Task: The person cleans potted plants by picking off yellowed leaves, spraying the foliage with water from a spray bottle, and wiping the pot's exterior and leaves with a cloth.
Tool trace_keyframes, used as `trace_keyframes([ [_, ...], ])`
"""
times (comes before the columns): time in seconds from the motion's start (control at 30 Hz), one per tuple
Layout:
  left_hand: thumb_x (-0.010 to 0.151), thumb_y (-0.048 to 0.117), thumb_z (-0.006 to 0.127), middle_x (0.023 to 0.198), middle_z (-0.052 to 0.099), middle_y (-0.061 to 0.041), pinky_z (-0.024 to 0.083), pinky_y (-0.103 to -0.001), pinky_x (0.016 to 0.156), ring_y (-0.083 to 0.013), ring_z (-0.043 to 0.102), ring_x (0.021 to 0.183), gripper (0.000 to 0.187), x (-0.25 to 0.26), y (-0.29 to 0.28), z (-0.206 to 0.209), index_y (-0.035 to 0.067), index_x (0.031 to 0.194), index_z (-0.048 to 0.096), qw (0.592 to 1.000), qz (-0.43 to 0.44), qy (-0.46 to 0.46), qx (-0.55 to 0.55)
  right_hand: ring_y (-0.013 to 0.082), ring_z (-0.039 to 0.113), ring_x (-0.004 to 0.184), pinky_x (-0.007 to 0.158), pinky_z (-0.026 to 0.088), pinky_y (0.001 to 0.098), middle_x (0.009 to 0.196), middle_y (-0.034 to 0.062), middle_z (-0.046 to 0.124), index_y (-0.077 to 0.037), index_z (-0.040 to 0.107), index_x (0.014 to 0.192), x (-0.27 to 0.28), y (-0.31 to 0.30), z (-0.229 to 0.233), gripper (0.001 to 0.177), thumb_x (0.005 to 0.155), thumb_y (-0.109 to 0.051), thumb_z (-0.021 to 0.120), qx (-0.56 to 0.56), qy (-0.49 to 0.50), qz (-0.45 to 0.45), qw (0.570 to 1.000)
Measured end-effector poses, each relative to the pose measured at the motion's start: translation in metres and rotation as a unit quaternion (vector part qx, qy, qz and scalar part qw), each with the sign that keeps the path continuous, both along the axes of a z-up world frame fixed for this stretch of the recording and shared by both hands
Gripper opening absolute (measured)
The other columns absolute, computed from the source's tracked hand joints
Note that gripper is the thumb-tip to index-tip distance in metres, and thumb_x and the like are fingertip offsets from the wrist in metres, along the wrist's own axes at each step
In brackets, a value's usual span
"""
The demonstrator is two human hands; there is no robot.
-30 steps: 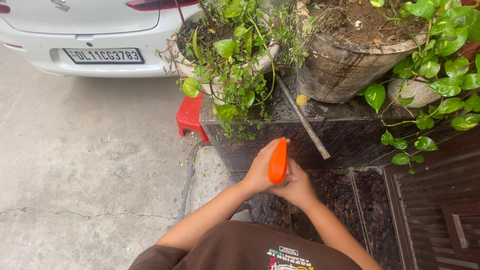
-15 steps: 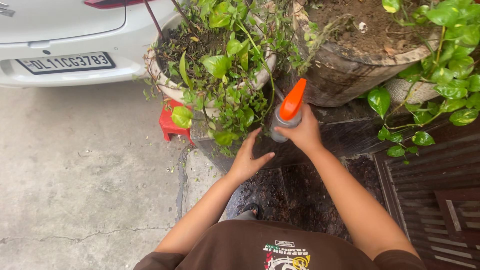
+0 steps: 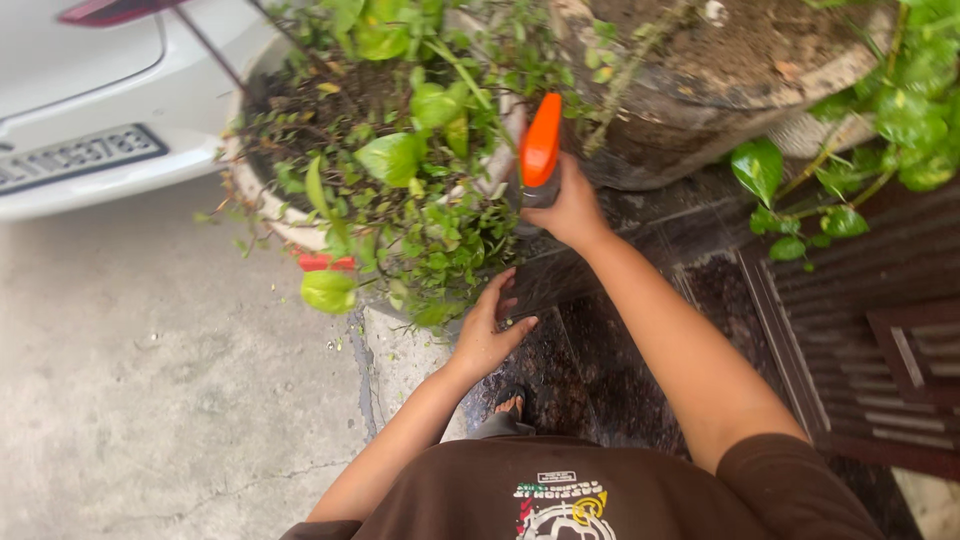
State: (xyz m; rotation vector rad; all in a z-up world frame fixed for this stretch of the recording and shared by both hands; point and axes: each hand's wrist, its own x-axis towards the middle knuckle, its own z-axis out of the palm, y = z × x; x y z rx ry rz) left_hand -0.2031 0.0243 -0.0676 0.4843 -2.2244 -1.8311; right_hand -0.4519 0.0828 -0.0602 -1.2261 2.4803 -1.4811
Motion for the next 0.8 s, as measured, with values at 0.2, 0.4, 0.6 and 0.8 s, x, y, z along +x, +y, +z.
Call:
trace_keyframes([
  [0.2, 0.088, 0.006, 0.076, 0.116, 0.075, -0.010, 0.057, -0.029, 0.085, -0.0158, 0.073, 0.101, 0.036, -0.002, 0.002, -0.022, 0.005, 0.122, 0.066, 0.996, -0.062, -0.055, 0.018, 0.0337, 0.066, 0.107, 0.091, 0.055, 0.0409, 0.129, 0.0218, 0.061, -0.001, 0.040, 0.146, 0.061, 0.041, -0.002, 0.090, 0.069, -0.010, 0.086, -0.077, -0.028, -0.040, 0.996],
  [0.4, 0.091, 0.007, 0.078, 0.089, 0.072, -0.003, 0.055, -0.024, 0.073, -0.0067, 0.065, 0.079, 0.015, -0.019, 0.041, -0.048, 0.000, 0.102, 0.071, 0.971, -0.209, -0.101, 0.062, 0.0256, 0.070, 0.068, 0.061, 0.054, 0.0382, 0.080, 0.0052, 0.071, -0.013, 0.071, 0.091, 0.172, 0.213, -0.024, 0.020, 0.090, -0.033, 0.076, 0.107, 0.005, -0.138, 0.985],
  [0.6, 0.090, 0.011, 0.078, 0.079, 0.072, 0.001, 0.053, -0.024, 0.068, -0.0054, 0.064, 0.072, 0.011, -0.059, 0.122, -0.029, 0.007, 0.098, 0.072, 0.907, -0.399, -0.133, -0.023, 0.0300, 0.069, 0.062, 0.056, 0.054, 0.0421, 0.071, 0.0107, 0.070, -0.014, 0.071, 0.080, 0.259, 0.369, -0.056, 0.031, 0.091, -0.043, 0.072, 0.222, -0.052, -0.381, 0.896],
  [0.8, 0.089, 0.010, 0.078, 0.085, 0.075, 0.001, 0.054, -0.024, 0.069, -0.0070, 0.067, 0.078, 0.012, -0.105, 0.231, -0.017, 0.009, 0.099, 0.072, 0.841, -0.532, -0.084, -0.042, 0.0323, 0.068, 0.061, 0.057, 0.053, 0.0441, 0.065, 0.0120, 0.067, -0.013, 0.073, 0.079, 0.297, 0.482, -0.055, 0.035, 0.089, -0.047, 0.070, 0.221, -0.109, -0.575, 0.780],
])
